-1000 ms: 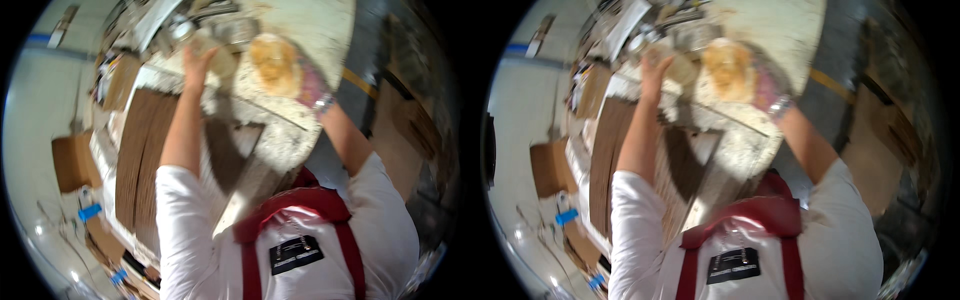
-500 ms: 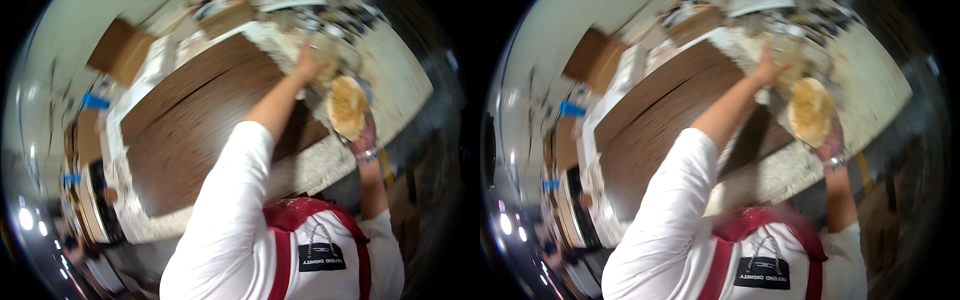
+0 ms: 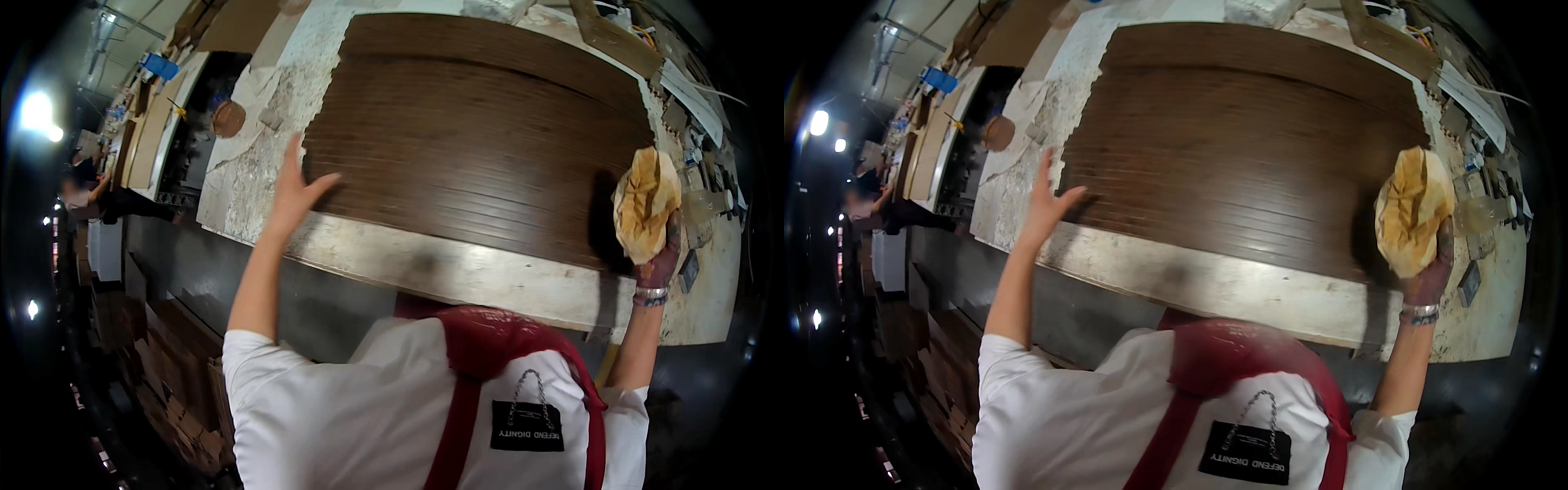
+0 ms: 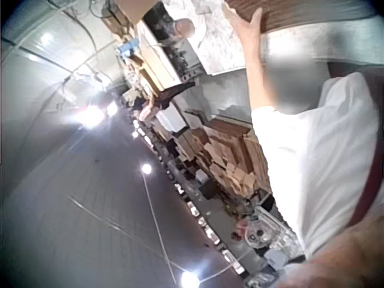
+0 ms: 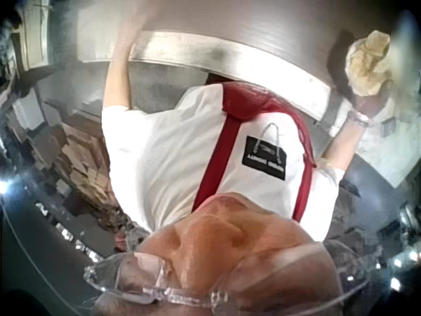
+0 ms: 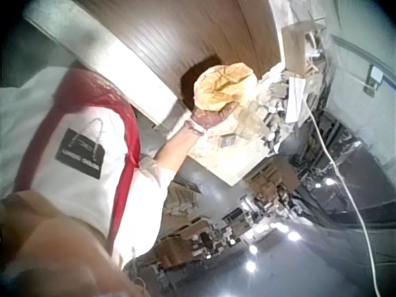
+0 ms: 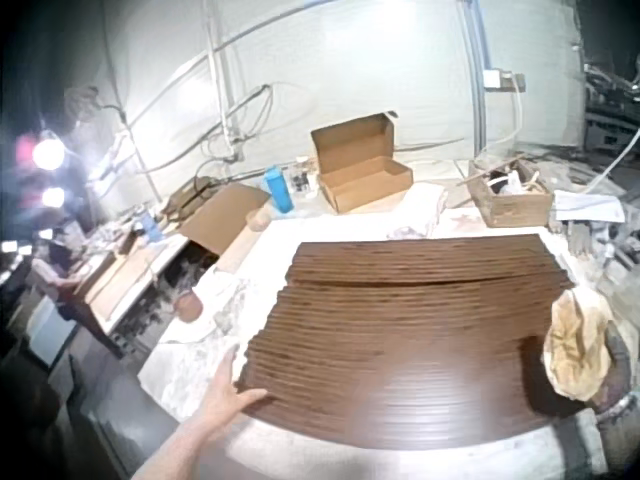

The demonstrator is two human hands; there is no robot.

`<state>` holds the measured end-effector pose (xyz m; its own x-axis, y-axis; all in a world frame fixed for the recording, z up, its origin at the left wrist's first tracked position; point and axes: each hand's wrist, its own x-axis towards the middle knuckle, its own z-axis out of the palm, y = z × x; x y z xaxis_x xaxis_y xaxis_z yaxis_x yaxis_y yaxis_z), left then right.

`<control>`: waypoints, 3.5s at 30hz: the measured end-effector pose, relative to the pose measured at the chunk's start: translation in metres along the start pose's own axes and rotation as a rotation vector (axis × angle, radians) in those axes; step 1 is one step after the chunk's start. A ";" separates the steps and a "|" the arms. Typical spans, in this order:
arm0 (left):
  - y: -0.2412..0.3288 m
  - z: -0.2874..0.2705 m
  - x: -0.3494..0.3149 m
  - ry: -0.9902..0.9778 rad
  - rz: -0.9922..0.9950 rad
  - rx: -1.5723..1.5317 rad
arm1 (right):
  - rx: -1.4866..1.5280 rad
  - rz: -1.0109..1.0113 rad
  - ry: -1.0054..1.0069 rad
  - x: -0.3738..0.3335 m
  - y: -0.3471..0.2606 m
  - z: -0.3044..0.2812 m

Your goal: The person pours liquid from a bottle onto a cloth and wipes the surface of a grooved wooden board. They repeat the pouring and wiping multiple times across different areas of the board.

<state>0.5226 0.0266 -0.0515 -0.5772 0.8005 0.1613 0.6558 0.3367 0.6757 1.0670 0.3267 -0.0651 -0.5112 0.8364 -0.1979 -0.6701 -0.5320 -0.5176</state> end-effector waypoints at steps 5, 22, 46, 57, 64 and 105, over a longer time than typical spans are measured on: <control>-0.095 -0.005 -0.040 -0.255 -0.101 0.012 | -0.699 -0.079 0.038 0.022 0.109 0.061; -0.107 0.002 -0.032 -0.227 -0.145 -0.046 | -2.063 -0.711 -0.889 0.095 0.345 0.219; -0.127 0.013 -0.036 -0.111 0.066 0.208 | -2.080 -0.611 -1.290 0.106 0.476 0.313; -0.121 0.012 -0.040 -0.030 0.120 0.194 | -1.758 -0.616 -1.087 0.132 0.471 0.325; -0.121 0.007 -0.040 -0.196 0.091 0.165 | -1.986 -0.682 -1.347 0.123 0.518 0.319; -0.077 -0.005 0.008 -0.061 -0.332 -0.618 | -1.413 -0.216 -0.497 0.169 0.290 0.219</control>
<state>0.4648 0.0044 -0.0988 -0.6587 0.7367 -0.1529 0.0426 0.2394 0.9700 0.6687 0.2850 -0.0663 -0.7919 0.5972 0.1278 0.1506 0.3938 -0.9068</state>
